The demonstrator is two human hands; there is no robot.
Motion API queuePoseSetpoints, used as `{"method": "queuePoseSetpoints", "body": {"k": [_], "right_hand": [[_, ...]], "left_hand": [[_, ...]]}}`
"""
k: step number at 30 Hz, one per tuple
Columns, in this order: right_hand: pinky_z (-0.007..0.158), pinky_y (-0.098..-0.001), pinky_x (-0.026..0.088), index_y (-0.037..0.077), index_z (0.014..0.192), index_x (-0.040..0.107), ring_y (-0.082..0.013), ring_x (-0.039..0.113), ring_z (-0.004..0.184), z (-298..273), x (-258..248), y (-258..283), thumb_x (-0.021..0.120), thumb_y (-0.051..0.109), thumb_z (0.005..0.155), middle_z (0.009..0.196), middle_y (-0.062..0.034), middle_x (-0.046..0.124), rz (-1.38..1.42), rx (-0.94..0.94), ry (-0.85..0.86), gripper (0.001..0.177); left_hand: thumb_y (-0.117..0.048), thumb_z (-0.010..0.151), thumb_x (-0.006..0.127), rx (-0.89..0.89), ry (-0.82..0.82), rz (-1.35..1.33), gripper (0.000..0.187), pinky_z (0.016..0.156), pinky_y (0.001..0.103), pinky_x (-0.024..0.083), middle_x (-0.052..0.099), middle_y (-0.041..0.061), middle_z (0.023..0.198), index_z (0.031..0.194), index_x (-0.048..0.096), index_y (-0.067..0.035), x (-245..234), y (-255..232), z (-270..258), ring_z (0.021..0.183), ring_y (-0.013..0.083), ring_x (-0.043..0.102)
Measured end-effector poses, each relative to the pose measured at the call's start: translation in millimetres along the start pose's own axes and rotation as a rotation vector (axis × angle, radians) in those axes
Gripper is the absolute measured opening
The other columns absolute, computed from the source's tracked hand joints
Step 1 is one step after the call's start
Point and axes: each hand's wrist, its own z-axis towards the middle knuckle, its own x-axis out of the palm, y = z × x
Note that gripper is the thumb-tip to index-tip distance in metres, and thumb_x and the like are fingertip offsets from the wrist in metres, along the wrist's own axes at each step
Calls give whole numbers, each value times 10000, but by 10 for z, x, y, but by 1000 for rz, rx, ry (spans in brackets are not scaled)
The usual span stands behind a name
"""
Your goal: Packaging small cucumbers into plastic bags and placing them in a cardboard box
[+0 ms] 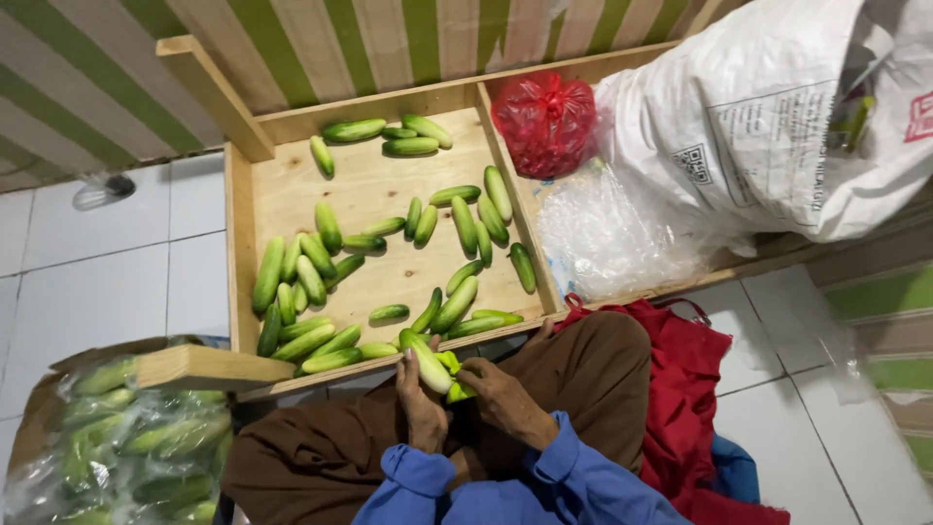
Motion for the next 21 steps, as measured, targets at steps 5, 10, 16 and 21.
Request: {"method": "queuePoseSetpoints", "body": {"k": [5,10,16,21], "right_hand": [[988,-537,471,29,1365,542,-467,491,1307,28,-179,31,736,-55,726,1443,-256,476,-54,-40,145,673],[999,-567,478,25,1296,638,-478,580,1215,111,-510,-10,634,439,1001,1341,-289,578,-24,-171,-55,508],[586,-483,531,8,1033,658,-367,669,720,173,-1172,-1059,675,132,977,991,-179,692,-371,115,-243,137],[821,-523,563,199,1290,592,-389,645,1148,-113,-1314,-2848,870,275,741,1271,-125,594,-715,630,2,619]], "left_hand": [[-297,996,602,15,-22,1,442,795,343,532,683,152,1172,1328,603,-5,-97,105,119,927,231,646],[-289,976,600,7,-55,56,535,898,338,527,666,135,1272,1434,570,-15,-5,92,145,1072,230,641],[-281,972,621,36,7,106,419,1000,280,492,717,126,1232,1291,661,-13,471,148,115,1110,185,652],[-499,999,561,-47,214,277,457,781,318,582,801,200,1068,1078,685,-67,920,384,133,808,220,773]]}}
